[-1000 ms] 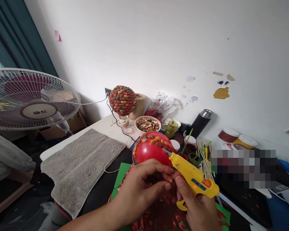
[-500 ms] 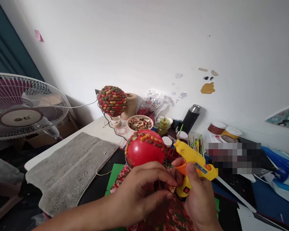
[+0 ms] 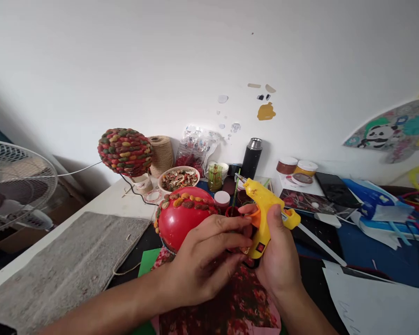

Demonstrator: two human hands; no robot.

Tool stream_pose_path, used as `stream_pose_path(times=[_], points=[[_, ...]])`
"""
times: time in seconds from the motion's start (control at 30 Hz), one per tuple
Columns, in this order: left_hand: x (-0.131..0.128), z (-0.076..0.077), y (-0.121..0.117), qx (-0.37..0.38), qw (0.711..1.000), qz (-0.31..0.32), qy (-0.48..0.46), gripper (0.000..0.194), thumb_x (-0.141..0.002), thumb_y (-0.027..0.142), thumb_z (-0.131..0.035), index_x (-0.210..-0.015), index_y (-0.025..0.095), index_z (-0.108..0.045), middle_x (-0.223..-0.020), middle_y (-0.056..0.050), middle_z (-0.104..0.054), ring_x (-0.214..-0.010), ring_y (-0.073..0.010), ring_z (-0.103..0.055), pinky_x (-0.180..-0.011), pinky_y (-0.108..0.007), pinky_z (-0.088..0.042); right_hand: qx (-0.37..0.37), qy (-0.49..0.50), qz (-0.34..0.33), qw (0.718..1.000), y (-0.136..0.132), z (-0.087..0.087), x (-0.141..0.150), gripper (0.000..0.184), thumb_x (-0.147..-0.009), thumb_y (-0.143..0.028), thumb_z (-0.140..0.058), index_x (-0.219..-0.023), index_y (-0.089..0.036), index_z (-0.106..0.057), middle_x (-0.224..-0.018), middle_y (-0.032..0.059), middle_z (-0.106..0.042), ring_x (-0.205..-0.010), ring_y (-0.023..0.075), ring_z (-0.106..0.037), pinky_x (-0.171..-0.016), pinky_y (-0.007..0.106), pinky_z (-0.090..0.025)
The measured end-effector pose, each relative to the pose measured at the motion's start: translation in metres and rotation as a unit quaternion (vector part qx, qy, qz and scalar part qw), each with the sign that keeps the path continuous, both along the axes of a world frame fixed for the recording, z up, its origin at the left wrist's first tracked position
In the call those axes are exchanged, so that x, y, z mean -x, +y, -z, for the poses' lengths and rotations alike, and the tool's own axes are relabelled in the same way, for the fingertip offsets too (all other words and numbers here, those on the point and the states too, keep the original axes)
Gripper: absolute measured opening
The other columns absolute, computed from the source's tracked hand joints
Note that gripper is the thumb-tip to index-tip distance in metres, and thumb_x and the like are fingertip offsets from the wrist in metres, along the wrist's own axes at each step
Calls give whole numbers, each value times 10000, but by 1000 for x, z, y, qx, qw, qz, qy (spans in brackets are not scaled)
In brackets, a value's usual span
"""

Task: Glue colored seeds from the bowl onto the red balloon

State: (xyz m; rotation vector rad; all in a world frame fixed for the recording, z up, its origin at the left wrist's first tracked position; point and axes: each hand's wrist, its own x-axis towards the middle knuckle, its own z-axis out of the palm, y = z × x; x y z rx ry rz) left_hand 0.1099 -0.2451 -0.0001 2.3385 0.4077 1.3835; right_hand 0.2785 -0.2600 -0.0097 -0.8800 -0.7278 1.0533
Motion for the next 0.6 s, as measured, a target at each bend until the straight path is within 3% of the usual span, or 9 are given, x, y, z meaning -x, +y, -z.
stream_pose_path(times=[0.1, 0.17, 0.43, 0.6], points=[[6, 1, -5, -25, 999, -23, 12, 321, -1047, 46, -728, -1332, 191, -755, -1527, -225, -807, -1428, -305, -796, -1178, -424, -642, 9, 36, -25, 999, -4, 3, 4, 617, -855, -852, -925, -991, -251, -903, -1080, 113, -916, -1123, 382, -850, -1000, 482, -703], [7, 1, -6, -40, 999, -31, 14, 347, -1037, 43, -729, -1350, 192, -748, -1512, -221, -819, -1402, -301, -809, -1167, -427, -645, 10, 35, -46, 998, -5, 5, 6, 600, -860, -834, -929, -991, -249, -903, -1103, 121, -919, -1176, 401, -844, -1016, 495, -703], [7, 7, -1, -38, 998, -49, 18, 337, -1036, 66, -741, -1337, 217, -759, -1401, -161, -881, -1301, -276, -844, -1134, -412, -651, 13, 27, -19, 999, -1, 5, 5, 633, -875, -875, -884, -967, -249, -893, -957, 74, -890, -971, 336, -862, -880, 427, -719], [11, 5, -1, -57, 996, -63, 17, 358, -1028, 52, -735, -1346, 214, -763, -1390, -158, -886, -1247, -263, -854, -1127, -404, -647, 2, 11, -20, 1000, -3, 4, 5, 654, -921, -887, -835, -969, -239, -903, -966, 92, -885, -1011, 346, -846, -897, 430, -701]])
